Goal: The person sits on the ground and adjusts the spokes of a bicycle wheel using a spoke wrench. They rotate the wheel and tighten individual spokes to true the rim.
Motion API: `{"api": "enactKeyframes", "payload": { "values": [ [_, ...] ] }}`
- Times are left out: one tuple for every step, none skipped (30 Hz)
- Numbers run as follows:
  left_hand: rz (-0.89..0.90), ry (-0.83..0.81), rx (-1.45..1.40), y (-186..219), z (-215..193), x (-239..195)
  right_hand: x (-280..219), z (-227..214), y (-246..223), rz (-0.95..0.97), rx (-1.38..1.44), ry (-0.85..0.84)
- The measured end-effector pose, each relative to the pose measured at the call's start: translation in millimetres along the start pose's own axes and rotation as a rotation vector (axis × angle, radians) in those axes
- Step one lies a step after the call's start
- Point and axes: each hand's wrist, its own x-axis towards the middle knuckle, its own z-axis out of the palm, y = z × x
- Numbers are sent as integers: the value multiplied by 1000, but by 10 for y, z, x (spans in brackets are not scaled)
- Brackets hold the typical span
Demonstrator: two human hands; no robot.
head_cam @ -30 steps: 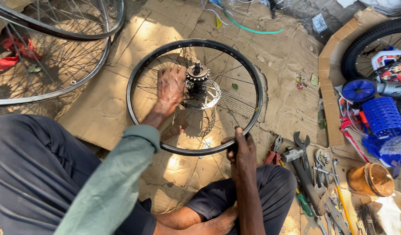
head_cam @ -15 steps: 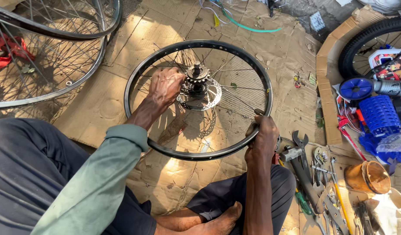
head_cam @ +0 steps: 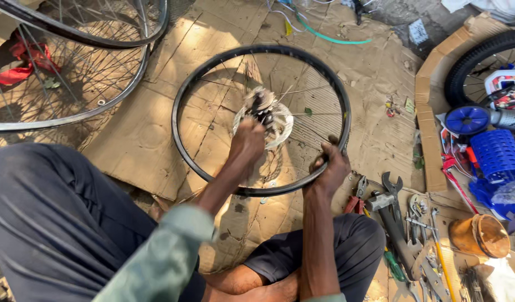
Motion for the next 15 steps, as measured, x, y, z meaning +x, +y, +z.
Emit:
{"api": "enactKeyframes", "payload": {
  "values": [
    [-31, 9, -93, -49, -15, -47, 40, 33, -15, 32, 9, 7],
    [-26, -76, -294, -58, -31, -24, 88, 50, -33, 65, 18, 14],
    [-29, -160, -498, -107, -30, -20, 108, 22, -48, 102, 19, 24],
    [-30, -242, -702, -167, -16, -24, 121, -14, -53, 140, 29, 0],
    [-64, -243, -690, -192, 13, -6, 152, -41, -66, 173, 42, -29],
    [-97, -243, -679, -208, 48, 6, 169, -73, -67, 205, 55, -57],
    [-125, -243, -664, -186, 61, 35, 190, -88, -57, 193, 26, -35],
    [-104, -280, -624, -153, 49, 70, 202, -113, -40, 181, -3, -12],
    [-91, -315, -588, -149, 22, 84, 200, -160, -11, 173, -39, 12],
    [-78, -350, -551, -137, -27, 102, 205, -197, 24, 185, -30, 2],
    [-75, -354, -530, -117, -104, 115, 205, -229, 63, 199, -20, -8],
    [-72, -357, -509, -86, -201, 131, 207, -258, 92, 212, -10, -19],
    [-68, -359, -485, -44, -306, 146, 208, -276, 117, 206, -8, -36],
    [-72, -360, -394, 2, -402, 159, 210, -288, 134, 199, -6, -54],
    [-75, -362, -301, 51, -493, 177, 213, -296, 146, 192, -3, -70]
  ]
}}
